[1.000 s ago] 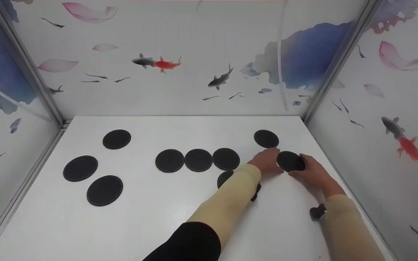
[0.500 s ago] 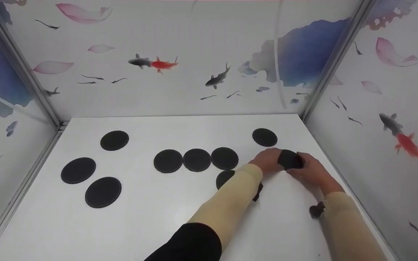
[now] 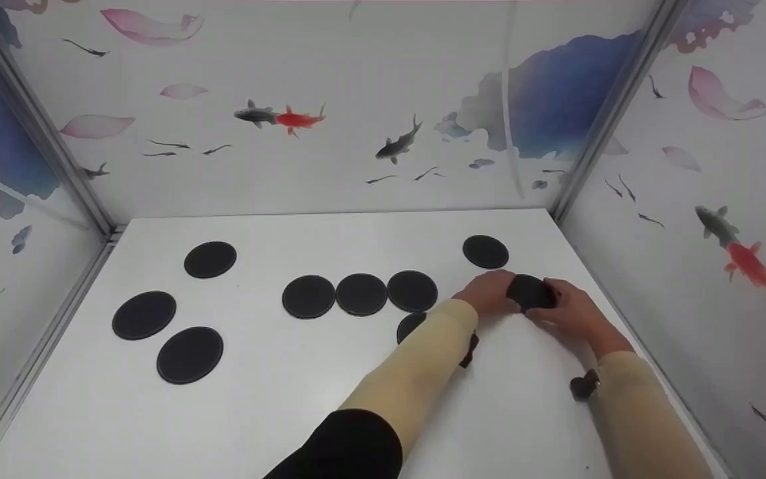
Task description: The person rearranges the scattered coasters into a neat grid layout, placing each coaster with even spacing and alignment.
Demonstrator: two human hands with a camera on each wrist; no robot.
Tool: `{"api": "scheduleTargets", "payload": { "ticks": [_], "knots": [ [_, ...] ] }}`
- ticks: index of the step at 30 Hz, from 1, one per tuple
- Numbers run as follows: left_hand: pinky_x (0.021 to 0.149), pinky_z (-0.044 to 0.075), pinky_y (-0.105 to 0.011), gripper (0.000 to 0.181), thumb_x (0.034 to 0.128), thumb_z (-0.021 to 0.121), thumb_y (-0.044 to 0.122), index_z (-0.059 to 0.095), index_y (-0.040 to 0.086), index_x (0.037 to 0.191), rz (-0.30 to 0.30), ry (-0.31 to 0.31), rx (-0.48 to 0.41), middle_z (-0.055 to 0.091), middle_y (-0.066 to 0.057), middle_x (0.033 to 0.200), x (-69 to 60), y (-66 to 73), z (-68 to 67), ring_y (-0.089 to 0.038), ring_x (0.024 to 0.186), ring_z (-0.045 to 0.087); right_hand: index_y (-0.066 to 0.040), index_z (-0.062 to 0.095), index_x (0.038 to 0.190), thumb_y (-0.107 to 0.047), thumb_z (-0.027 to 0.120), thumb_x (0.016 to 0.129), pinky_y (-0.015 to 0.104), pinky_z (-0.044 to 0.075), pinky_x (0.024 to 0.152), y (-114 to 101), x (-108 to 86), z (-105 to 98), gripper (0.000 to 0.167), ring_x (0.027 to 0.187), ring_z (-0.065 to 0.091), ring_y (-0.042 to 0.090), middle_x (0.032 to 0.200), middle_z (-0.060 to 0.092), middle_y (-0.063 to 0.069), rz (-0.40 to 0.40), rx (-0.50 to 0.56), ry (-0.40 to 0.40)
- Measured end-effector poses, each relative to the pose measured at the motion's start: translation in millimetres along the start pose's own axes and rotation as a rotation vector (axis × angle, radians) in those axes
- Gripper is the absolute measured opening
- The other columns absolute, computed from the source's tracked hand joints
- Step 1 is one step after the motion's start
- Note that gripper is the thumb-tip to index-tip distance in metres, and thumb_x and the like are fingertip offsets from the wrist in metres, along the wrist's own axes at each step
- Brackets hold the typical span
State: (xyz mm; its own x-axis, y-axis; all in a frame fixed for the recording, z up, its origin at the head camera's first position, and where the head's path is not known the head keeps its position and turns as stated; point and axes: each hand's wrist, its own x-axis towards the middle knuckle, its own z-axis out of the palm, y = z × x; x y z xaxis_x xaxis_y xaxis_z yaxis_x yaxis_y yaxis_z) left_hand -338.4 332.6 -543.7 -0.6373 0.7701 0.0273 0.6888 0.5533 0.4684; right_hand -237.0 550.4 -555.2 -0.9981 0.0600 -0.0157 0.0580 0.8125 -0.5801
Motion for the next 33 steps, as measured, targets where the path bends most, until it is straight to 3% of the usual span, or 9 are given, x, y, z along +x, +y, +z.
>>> {"api": "scheduleTargets", "payload": {
  "ticks": [7, 14, 24, 33],
  "knots": [
    [0.116, 0.044, -0.023, 0.056, 0.0960, 0.090, 0.034, 0.070, 0.015, 0.144, -0.015, 0.015, -0.038, 0.072, 0.003, 0.140, -4.8, -5.5, -11.6, -0.011, 0.133, 0.063, 0.008, 0.036, 0.167, -0.046, 0.089, 0.095, 0.070, 0.029, 0.126, -10, -2.8, -2, 0.104, 0.158, 0.030, 0.057, 0.169, 0.036, 0.036, 0.003, 0.034, -0.005],
    [0.111, 0.047, -0.024, 0.058, 0.0942, 0.092, 0.036, 0.070, 0.014, 0.143, 0.017, 0.034, -0.057, 0.072, 0.002, 0.140, -20.7, -13.5, -28.7, -0.010, 0.127, 0.064, 0.005, 0.035, 0.168, -0.046, 0.088, 0.096, 0.070, 0.029, 0.126, -27, -6.6, 1, 0.103, 0.158, 0.029, 0.058, 0.172, 0.035, 0.033, 0.001, 0.089, 0.007],
    [0.124, 0.038, -0.028, 0.075, 0.0996, 0.085, 0.045, 0.056, 0.014, 0.161, 0.021, 0.035, 0.003, 0.061, 0.000, 0.159, -52.2, -36.1, -51.6, -0.015, 0.149, 0.054, 0.007, 0.041, 0.165, -0.041, 0.088, 0.097, 0.068, 0.032, 0.126, -64, -13.0, 13, 0.095, 0.157, 0.036, 0.053, 0.168, 0.042, 0.033, -0.070, 0.141, 0.030],
    [0.121, 0.042, -0.029, 0.072, 0.0975, 0.087, 0.043, 0.060, 0.011, 0.156, 0.069, 0.093, -0.040, 0.066, -0.002, 0.151, -84.5, -58.5, -69.4, -0.017, 0.142, 0.059, 0.005, 0.045, 0.162, -0.040, 0.089, 0.096, 0.069, 0.034, 0.124, -95, -8.3, 29, 0.091, 0.155, 0.042, 0.050, 0.164, 0.048, 0.031, -0.136, 0.111, 0.064]
  ]
}}
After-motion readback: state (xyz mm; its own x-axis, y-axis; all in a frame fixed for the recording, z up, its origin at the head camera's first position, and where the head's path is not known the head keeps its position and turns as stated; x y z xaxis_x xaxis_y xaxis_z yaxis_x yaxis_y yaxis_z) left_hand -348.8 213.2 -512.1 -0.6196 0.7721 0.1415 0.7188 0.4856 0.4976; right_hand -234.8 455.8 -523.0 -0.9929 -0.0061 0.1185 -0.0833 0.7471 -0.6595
